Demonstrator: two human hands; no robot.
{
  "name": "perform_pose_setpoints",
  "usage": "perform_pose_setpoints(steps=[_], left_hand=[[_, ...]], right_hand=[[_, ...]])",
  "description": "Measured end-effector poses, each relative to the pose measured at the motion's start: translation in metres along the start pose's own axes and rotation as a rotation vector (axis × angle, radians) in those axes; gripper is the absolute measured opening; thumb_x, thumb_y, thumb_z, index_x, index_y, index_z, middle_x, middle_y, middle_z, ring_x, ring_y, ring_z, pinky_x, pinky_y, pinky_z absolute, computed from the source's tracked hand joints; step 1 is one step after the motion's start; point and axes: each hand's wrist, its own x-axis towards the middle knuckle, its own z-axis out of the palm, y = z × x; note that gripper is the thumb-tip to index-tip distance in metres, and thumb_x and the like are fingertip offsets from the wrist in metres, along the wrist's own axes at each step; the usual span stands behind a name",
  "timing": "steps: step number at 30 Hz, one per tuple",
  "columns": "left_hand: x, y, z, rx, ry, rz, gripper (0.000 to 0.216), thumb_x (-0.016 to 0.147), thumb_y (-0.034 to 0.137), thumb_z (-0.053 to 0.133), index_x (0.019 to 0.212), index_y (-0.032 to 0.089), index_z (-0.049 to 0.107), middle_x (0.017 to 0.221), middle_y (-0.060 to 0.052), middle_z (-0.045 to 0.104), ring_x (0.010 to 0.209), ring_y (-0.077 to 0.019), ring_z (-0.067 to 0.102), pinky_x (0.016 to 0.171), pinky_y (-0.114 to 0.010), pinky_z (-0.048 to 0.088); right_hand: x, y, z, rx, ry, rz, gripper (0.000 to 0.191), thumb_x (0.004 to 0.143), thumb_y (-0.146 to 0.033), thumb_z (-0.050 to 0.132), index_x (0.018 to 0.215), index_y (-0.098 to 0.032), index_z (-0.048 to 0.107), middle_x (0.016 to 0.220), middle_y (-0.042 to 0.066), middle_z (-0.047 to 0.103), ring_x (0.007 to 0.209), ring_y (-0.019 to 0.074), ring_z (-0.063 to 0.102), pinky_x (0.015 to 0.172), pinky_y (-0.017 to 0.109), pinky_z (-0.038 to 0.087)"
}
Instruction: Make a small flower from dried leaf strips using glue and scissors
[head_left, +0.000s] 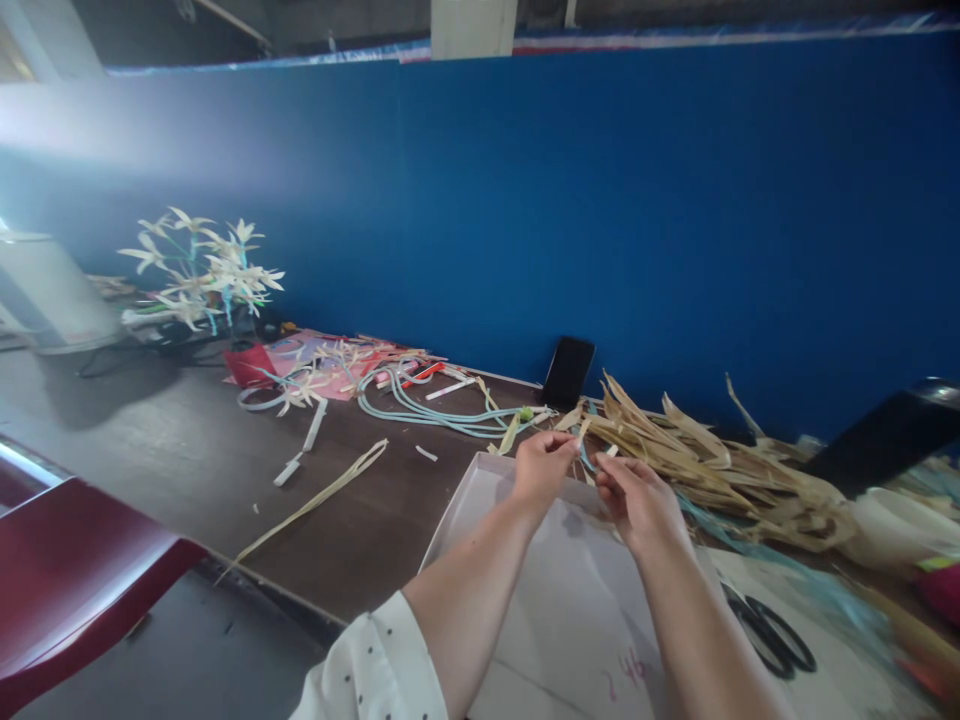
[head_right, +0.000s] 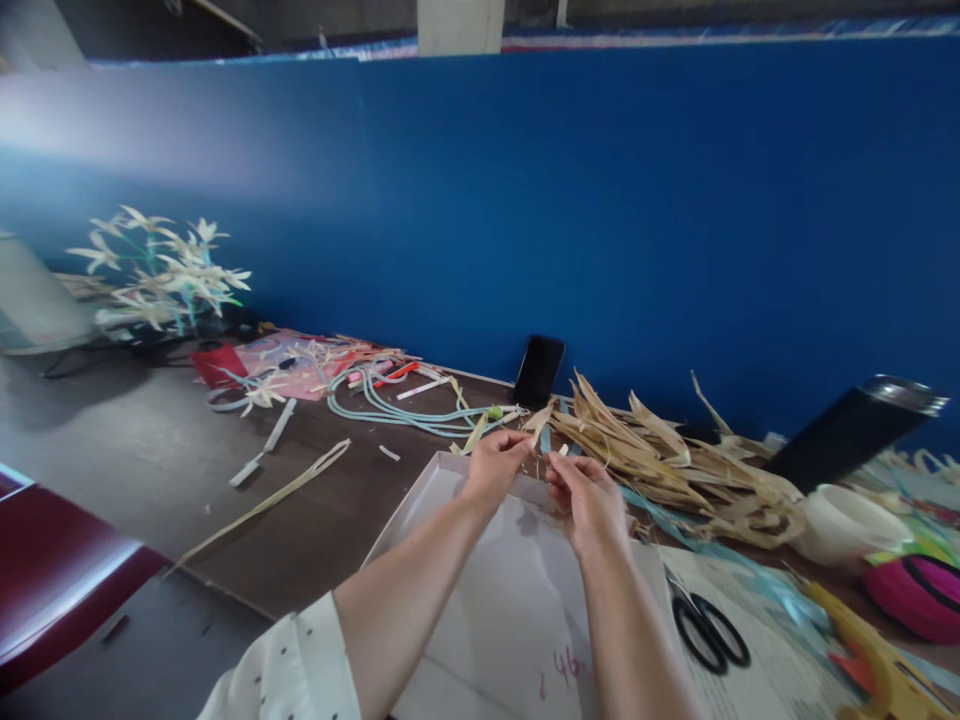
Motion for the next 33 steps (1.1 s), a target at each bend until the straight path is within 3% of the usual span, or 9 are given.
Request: perform_pose_setpoints(steps=[10,14,21,26,33], left_hand=[[0.0002,-0.0011,0.0015,-0.075,-0.083,-0.067,0.029,0.063,0.038,0.067,0.079,0.014,0.068,0.060,0.000,0.057,0.047,-0.0053,0.039,0.046,-0.020,0.030],[0.0002,-0.0013,0.0022,-0.141,-0.150,-0.113,0.032,0.061,0.039,0.069,0.079,0.014,0.068,0.064,-0.001,0.058,0.046,-0.0042,0.037,0.044,-0.020,0.027],[-0.0015,-0.0001,0.0017,-0.178,-0.192,-0.126,0.033,0.058,0.039,0.072,0.078,0.013,0.068,0.069,-0.003,0.059,0.058,-0.0079,0.047,0.052,-0.020,0.035],[-0.0038,-0.0001,0.0037,-0.161,-0.250,-0.127,0.037,0.056,0.042,0.073,0.076,0.012,0.068,0.062,-0.001,0.056,0.056,-0.0077,0.045,0.054,-0.021,0.036],[-0.0030,-0.0006,0.0041,-0.191,-0.226,-0.136,0.036,0.058,0.041,0.072,0.075,0.011,0.066,0.054,0.001,0.053,0.050,-0.0065,0.043,0.052,-0.022,0.034]], right_hand=[[0.0023,0.0002,-0.0015,0.010,0.032,-0.056,0.033,0.046,-0.030,0.083,0.068,-0.018,0.060,0.064,-0.003,0.063,0.041,0.0045,0.045,0.031,0.013,0.032],[0.0016,-0.0008,-0.0001,0.041,0.033,-0.077,0.033,0.046,-0.029,0.083,0.069,-0.018,0.062,0.063,-0.004,0.063,0.041,0.0039,0.044,0.032,0.013,0.032],[0.0007,-0.0017,-0.0003,0.059,0.010,-0.103,0.032,0.047,-0.028,0.082,0.071,-0.018,0.063,0.059,-0.004,0.060,0.043,0.0044,0.044,0.034,0.013,0.032],[0.0000,-0.0009,0.0007,0.037,0.033,-0.126,0.031,0.048,-0.028,0.081,0.072,-0.019,0.063,0.052,-0.006,0.055,0.041,0.0051,0.044,0.034,0.014,0.033],[0.0007,-0.0003,-0.0010,0.046,-0.015,-0.102,0.029,0.052,-0.028,0.080,0.074,-0.019,0.063,0.061,-0.004,0.060,0.044,0.0049,0.044,0.035,0.014,0.034]])
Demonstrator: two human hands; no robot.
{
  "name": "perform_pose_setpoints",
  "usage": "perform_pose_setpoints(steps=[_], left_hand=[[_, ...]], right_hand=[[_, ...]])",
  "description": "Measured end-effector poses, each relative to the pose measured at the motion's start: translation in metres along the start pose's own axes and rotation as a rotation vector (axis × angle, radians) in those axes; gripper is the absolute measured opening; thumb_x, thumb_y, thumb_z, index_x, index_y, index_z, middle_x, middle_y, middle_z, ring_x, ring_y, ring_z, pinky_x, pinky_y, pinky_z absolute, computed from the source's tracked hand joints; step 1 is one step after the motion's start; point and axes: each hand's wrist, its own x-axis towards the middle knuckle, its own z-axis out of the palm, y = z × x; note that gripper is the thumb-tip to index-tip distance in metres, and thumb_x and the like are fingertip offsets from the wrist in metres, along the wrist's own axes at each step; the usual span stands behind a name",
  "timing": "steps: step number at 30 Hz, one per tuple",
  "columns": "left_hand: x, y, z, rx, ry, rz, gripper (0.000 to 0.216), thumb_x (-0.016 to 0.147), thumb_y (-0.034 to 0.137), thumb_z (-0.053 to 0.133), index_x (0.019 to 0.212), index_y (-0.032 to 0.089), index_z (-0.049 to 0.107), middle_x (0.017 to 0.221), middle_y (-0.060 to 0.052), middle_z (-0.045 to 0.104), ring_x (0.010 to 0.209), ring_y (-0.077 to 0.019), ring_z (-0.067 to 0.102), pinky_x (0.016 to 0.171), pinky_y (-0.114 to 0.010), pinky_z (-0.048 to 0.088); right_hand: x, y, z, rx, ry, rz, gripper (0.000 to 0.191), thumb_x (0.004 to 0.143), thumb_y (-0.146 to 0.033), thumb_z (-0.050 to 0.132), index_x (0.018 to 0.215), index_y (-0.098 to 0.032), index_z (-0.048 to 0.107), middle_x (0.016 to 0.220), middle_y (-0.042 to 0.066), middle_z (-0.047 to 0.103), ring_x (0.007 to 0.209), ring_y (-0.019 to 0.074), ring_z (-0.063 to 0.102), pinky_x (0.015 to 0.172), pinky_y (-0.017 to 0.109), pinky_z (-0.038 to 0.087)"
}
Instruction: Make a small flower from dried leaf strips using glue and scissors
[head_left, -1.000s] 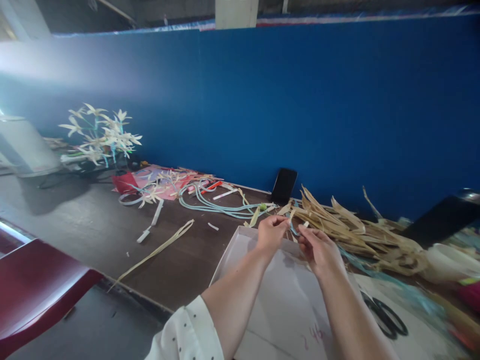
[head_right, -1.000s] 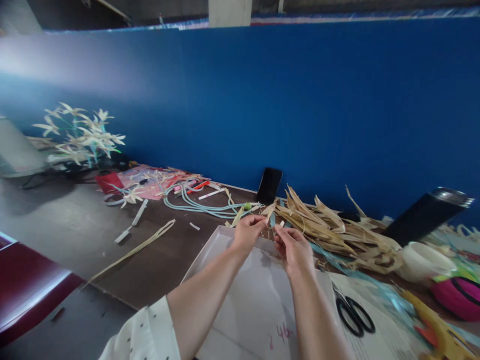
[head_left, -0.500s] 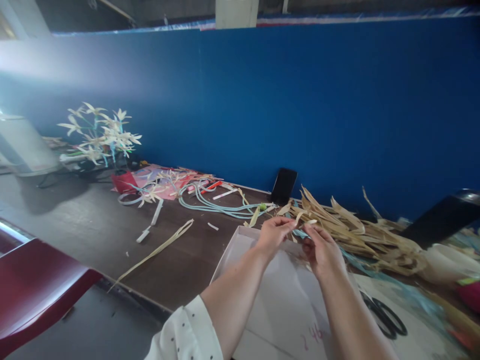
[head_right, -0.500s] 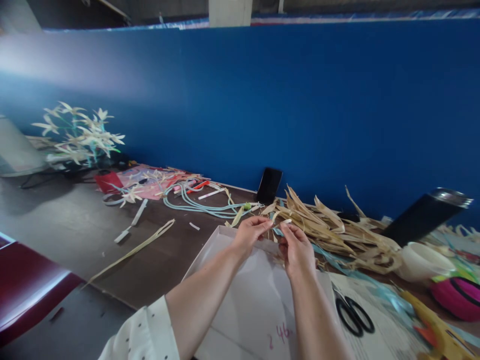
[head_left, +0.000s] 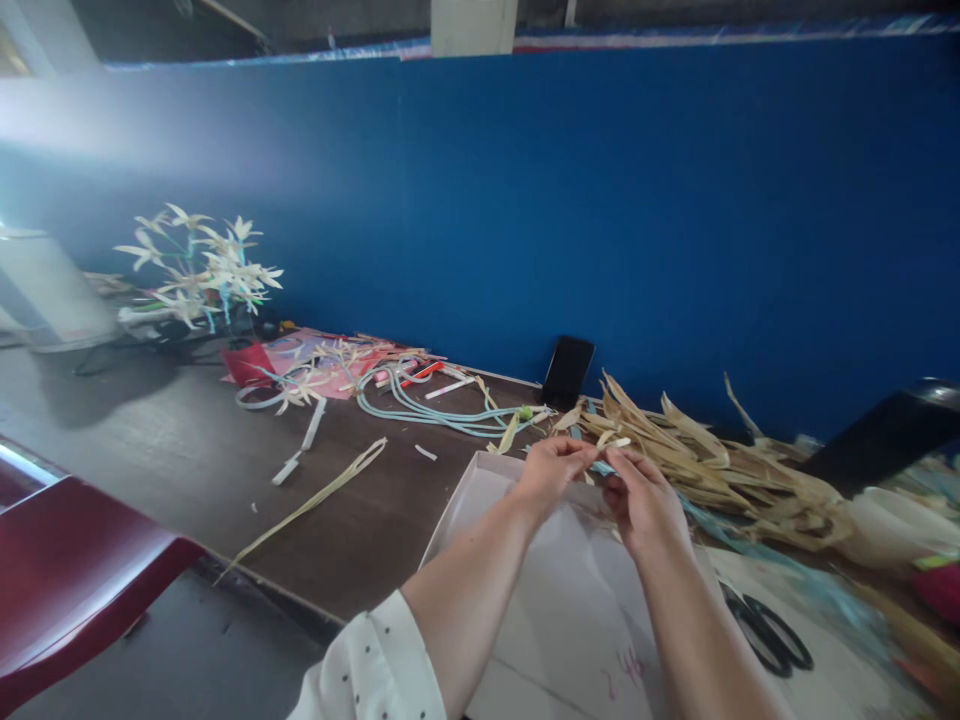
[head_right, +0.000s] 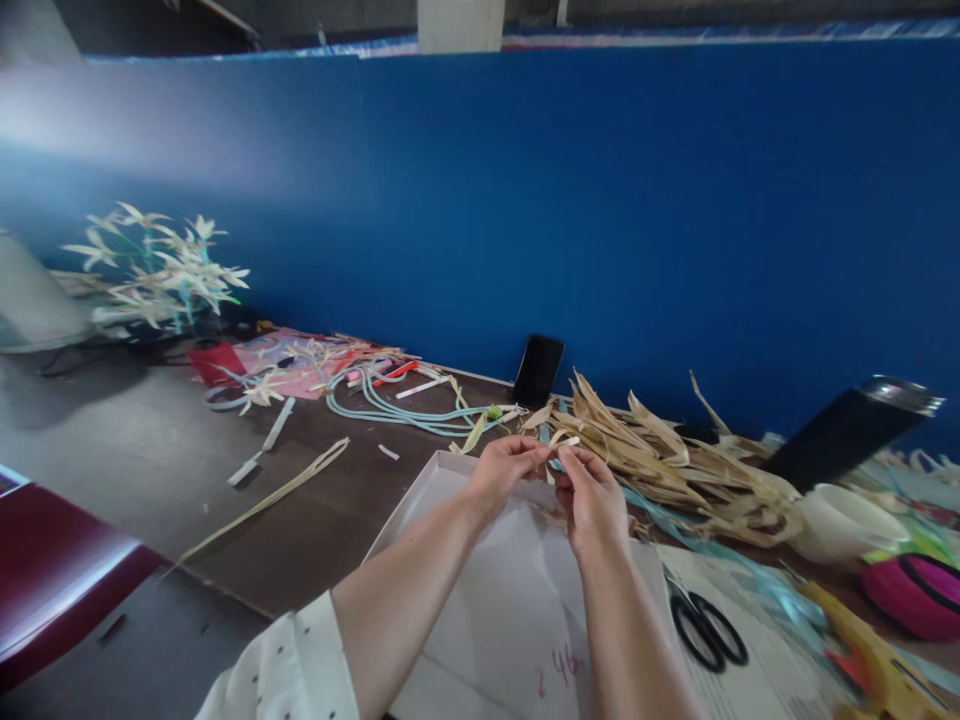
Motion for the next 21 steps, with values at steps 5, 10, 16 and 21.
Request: perform_pose_setpoints(steps=[5,10,16,21], left_hand=[[-0.001,0.005,0.000,-0.216,-0.075,-0.027,0.033,0.055,0.034,0.075,0.072,0.009,0.064,0.061,-0.002,0.057,0.052,-0.0062,0.045,0.055,-0.022,0.035],[-0.004,0.009,0.001,-0.349,-0.141,-0.088,0.032,0.054,0.032,0.077,0.072,0.008,0.064,0.069,-0.005,0.060,0.056,-0.0067,0.047,0.059,-0.023,0.037],[-0.007,0.009,0.001,-0.371,-0.171,-0.119,0.032,0.054,0.032,0.077,0.071,0.009,0.064,0.066,-0.003,0.057,0.059,-0.0074,0.048,0.061,-0.023,0.038],[-0.009,0.011,0.003,-0.340,-0.169,-0.105,0.030,0.055,0.033,0.076,0.065,0.010,0.060,0.058,0.000,0.051,0.054,-0.0058,0.043,0.057,-0.023,0.035]], right_hand=[[0.001,-0.001,-0.004,0.073,-0.170,0.051,0.035,0.057,-0.024,0.077,0.090,-0.020,0.067,0.073,-0.002,0.063,0.049,0.0044,0.046,0.038,0.013,0.035],[0.000,-0.002,-0.004,0.064,-0.250,0.046,0.034,0.060,-0.026,0.074,0.093,-0.020,0.067,0.073,-0.002,0.062,0.051,0.0056,0.047,0.041,0.015,0.036],[-0.001,-0.001,-0.003,0.064,-0.259,0.029,0.028,0.061,-0.028,0.075,0.087,-0.021,0.067,0.072,-0.003,0.061,0.052,0.0058,0.048,0.043,0.015,0.037],[-0.002,-0.002,-0.002,0.055,-0.220,-0.004,0.026,0.058,-0.028,0.078,0.079,-0.021,0.066,0.071,-0.003,0.061,0.051,0.0061,0.048,0.043,0.016,0.038]])
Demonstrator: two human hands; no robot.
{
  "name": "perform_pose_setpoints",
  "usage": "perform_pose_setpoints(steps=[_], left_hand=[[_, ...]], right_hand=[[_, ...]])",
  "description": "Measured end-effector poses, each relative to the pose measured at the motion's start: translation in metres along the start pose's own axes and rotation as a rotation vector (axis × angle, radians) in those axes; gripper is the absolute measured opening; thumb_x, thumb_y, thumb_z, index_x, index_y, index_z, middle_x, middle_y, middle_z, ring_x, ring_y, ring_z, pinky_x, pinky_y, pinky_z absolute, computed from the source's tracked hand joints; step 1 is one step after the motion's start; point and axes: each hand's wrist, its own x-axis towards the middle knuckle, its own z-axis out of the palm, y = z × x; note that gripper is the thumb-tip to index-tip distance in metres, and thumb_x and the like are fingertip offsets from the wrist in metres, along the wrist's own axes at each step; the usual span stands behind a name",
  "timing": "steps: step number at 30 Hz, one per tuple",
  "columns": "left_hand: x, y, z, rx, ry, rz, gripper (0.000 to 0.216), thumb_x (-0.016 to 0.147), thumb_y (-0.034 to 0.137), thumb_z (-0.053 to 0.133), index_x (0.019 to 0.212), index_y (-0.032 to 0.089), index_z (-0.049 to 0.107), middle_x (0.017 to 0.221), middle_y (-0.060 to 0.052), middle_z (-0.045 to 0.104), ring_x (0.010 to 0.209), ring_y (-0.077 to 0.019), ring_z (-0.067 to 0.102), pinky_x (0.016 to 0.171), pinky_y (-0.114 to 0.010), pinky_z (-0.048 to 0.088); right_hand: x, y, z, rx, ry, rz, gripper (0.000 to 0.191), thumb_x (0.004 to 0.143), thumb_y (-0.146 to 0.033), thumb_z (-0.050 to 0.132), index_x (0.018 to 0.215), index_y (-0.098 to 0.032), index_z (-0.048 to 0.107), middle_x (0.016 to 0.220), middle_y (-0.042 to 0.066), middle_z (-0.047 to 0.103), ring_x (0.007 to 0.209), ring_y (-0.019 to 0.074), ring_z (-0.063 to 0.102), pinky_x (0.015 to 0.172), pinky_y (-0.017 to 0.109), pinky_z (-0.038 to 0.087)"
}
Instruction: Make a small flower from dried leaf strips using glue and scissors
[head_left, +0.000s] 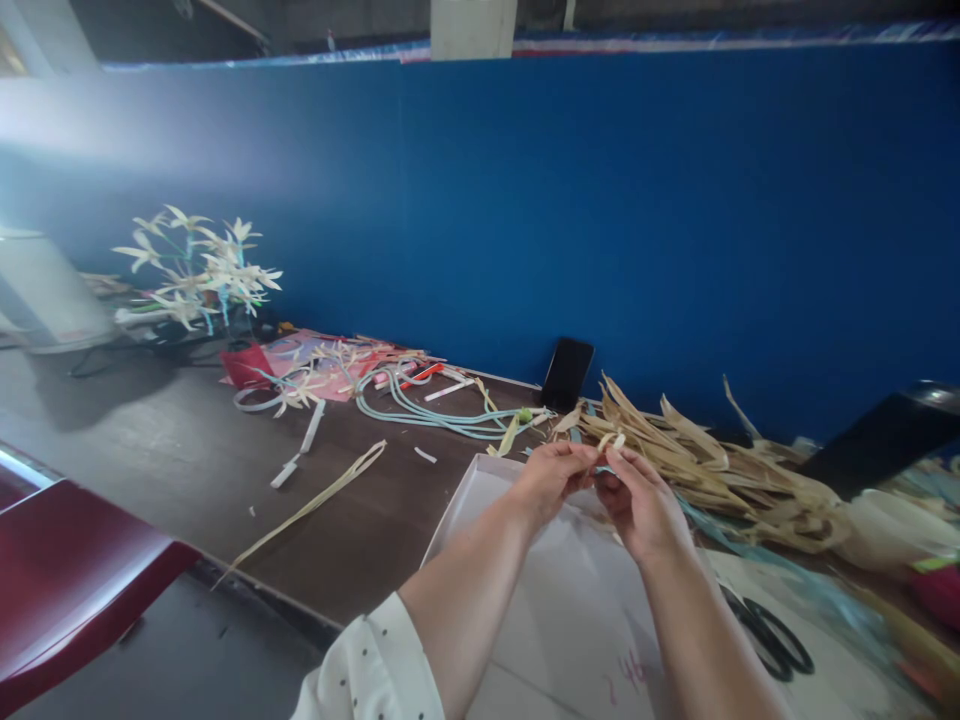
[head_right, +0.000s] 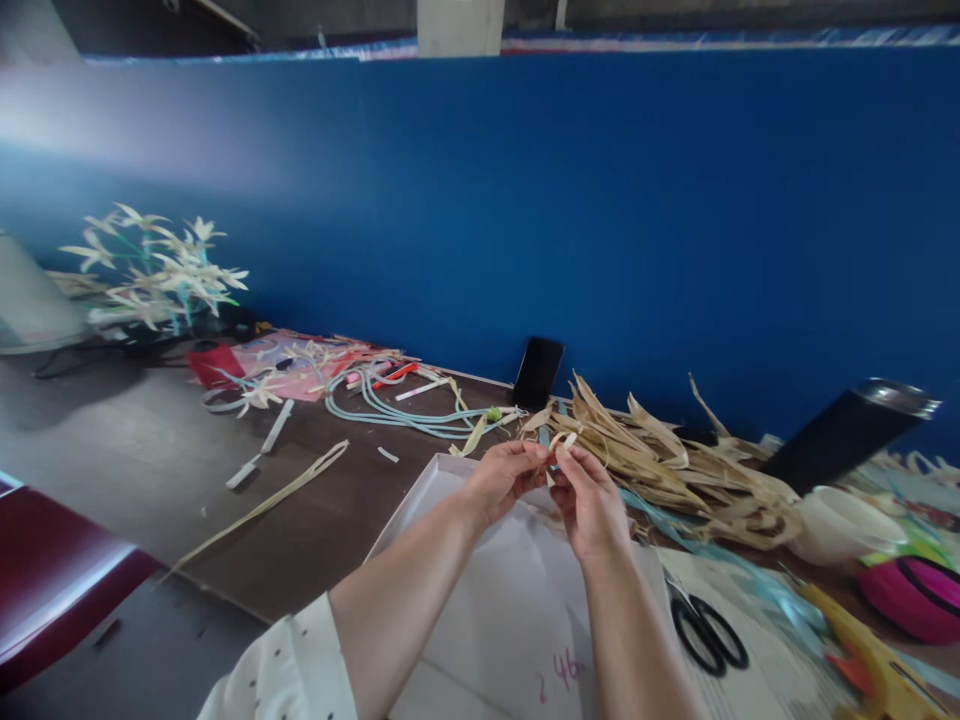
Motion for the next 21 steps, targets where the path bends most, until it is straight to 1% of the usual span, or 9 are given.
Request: perform_pose_setpoints(steps=[3,7,9,11,15,18,21], left_hand=[[0.0024,-0.0006,-0.0004,0.057,0.034,0.029,0.032,0.053,0.035,0.076,0.065,0.010,0.060,0.057,0.001,0.052,0.052,-0.0055,0.041,0.054,-0.022,0.033],[0.0058,-0.0032,-0.0030,0.204,0.143,0.085,0.032,0.055,0.037,0.074,0.072,0.011,0.064,0.053,0.002,0.049,0.047,-0.0052,0.038,0.049,-0.021,0.029],[0.0059,-0.0036,-0.0034,0.301,0.198,0.116,0.032,0.058,0.038,0.072,0.075,0.012,0.066,0.052,0.002,0.049,0.048,-0.0056,0.038,0.049,-0.021,0.029],[0.0052,-0.0030,-0.0028,0.379,0.226,0.137,0.031,0.059,0.038,0.071,0.076,0.012,0.067,0.054,0.002,0.051,0.050,-0.0062,0.039,0.050,-0.021,0.030],[0.0037,-0.0010,-0.0010,0.458,0.237,0.165,0.026,0.062,0.034,0.069,0.076,0.013,0.069,0.061,0.000,0.057,0.055,-0.0081,0.045,0.055,-0.022,0.035],[0.0039,-0.0011,-0.0012,0.499,0.221,0.218,0.022,0.064,0.032,0.068,0.076,0.014,0.069,0.070,-0.002,0.063,0.064,-0.0113,0.052,0.063,-0.024,0.040],[0.0046,-0.0023,-0.0019,0.540,0.227,0.224,0.020,0.065,0.031,0.067,0.077,0.014,0.070,0.074,-0.004,0.065,0.069,-0.0135,0.055,0.067,-0.025,0.041]], right_hand=[[0.0001,-0.0010,-0.0006,0.015,0.058,-0.019,0.026,0.057,-0.026,0.078,0.079,-0.020,0.066,0.069,-0.003,0.061,0.048,0.0047,0.045,0.038,0.015,0.035],[-0.0003,-0.0030,-0.0001,0.023,0.128,-0.026,0.029,0.054,-0.025,0.079,0.080,-0.018,0.068,0.070,-0.002,0.062,0.046,0.0039,0.043,0.035,0.014,0.032],[-0.0009,-0.0038,0.0015,-0.002,0.158,-0.035,0.030,0.052,-0.025,0.080,0.078,-0.018,0.068,0.069,-0.001,0.063,0.044,0.0041,0.043,0.033,0.015,0.031],[-0.0013,-0.0041,0.0032,-0.026,0.180,-0.048,0.030,0.050,-0.025,0.081,0.076,-0.017,0.068,0.069,-0.001,0.063,0.043,0.0040,0.041,0.032,0.015,0.031],[-0.0008,-0.0028,0.0034,-0.067,0.198,-0.071,0.027,0.052,-0.027,0.080,0.073,-0.017,0.067,0.068,-0.001,0.064,0.042,0.0035,0.041,0.032,0.014,0.030],[0.0001,-0.0017,0.0017,-0.083,0.222,-0.069,0.028,0.052,-0.027,0.081,0.073,-0.017,0.067,0.063,-0.002,0.062,0.042,0.0036,0.041,0.033,0.014,0.031],[0.0004,-0.0012,0.0007,-0.097,0.231,-0.072,0.029,0.051,-0.029,0.081,0.074,-0.017,0.068,0.058,-0.003,0.060,0.042,0.0031,0.040,0.033,0.013,0.030]])
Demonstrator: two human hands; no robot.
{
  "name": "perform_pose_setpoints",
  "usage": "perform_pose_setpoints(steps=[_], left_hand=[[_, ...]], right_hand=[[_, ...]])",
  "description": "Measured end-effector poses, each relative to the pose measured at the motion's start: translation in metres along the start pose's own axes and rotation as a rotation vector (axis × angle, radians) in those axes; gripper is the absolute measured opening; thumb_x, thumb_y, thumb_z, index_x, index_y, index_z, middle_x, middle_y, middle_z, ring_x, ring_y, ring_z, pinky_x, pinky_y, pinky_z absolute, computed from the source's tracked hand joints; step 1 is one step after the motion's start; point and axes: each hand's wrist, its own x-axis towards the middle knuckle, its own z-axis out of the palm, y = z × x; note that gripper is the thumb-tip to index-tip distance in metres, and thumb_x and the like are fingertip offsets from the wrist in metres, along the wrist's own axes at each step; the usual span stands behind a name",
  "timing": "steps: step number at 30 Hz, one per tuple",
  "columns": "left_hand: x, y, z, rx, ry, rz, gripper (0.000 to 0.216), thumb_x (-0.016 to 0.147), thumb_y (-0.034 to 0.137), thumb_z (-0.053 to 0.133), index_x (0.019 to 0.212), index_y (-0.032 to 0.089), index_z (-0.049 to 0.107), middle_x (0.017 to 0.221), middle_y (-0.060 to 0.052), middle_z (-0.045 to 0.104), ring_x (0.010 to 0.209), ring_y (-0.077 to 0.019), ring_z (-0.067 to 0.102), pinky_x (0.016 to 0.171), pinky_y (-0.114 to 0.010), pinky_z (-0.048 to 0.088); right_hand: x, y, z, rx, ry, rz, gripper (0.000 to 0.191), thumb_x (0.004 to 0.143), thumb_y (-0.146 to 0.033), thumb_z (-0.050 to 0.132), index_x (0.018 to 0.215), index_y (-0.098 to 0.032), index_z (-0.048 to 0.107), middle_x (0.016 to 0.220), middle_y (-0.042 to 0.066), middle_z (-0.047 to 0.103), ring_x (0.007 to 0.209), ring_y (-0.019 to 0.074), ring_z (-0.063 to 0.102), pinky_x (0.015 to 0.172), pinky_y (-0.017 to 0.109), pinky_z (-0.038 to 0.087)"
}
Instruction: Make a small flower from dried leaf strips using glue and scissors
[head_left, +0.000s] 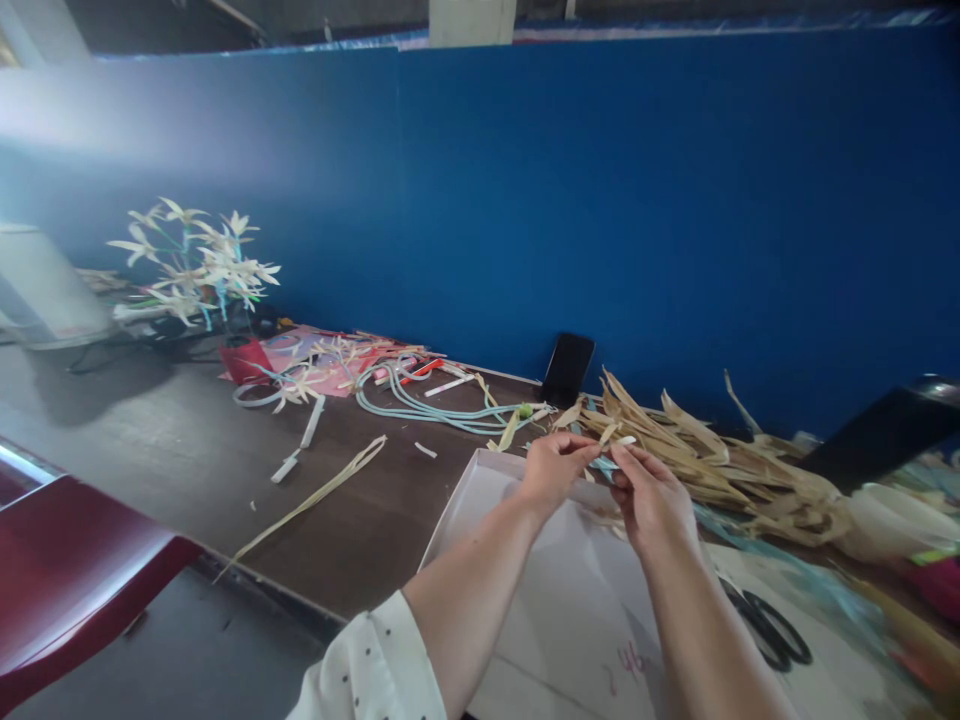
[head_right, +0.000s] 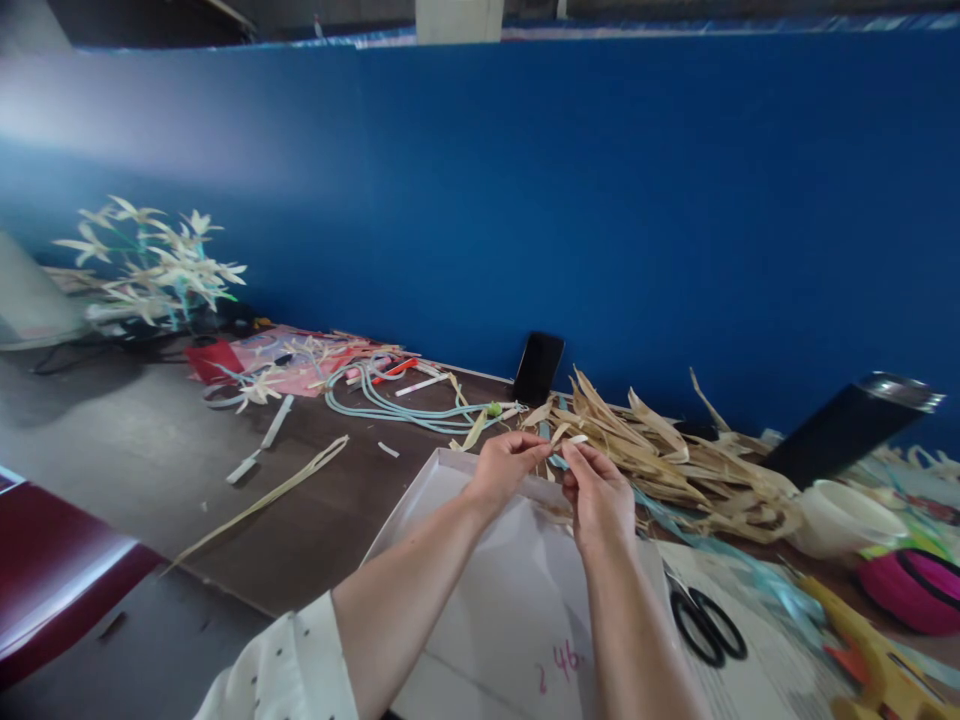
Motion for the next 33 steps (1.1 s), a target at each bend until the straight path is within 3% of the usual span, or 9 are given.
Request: perform_pose_setpoints(steps=[8,17,33], left_hand=[[0.0003,-0.0019,0.0009,0.067,0.005,0.051,0.019,0.067,0.030,0.065,0.077,0.014,0.070,0.072,-0.004,0.066,0.067,-0.0136,0.056,0.066,-0.025,0.043],[-0.0014,-0.0044,0.0012,0.178,-0.007,0.133,0.019,0.071,0.029,0.061,0.081,0.015,0.070,0.078,-0.005,0.068,0.072,-0.0147,0.059,0.069,-0.025,0.045],[-0.0011,-0.0031,0.0024,0.154,0.018,0.071,0.019,0.067,0.028,0.064,0.078,0.015,0.070,0.074,-0.003,0.067,0.068,-0.0133,0.059,0.063,-0.023,0.044]], right_hand=[[-0.0009,-0.0004,0.0001,-0.011,0.016,-0.018,0.031,0.052,-0.030,0.081,0.077,-0.017,0.068,0.052,-0.004,0.055,0.042,0.0042,0.039,0.034,0.013,0.030],[-0.0010,0.0004,0.0008,-0.029,0.020,-0.049,0.031,0.053,-0.030,0.080,0.077,-0.015,0.069,0.064,0.001,0.062,0.043,0.0045,0.040,0.034,0.015,0.030],[0.0001,0.0021,-0.0012,-0.054,0.005,-0.057,0.033,0.054,-0.033,0.079,0.080,-0.015,0.068,0.061,0.000,0.059,0.045,0.0046,0.039,0.036,0.014,0.028]])
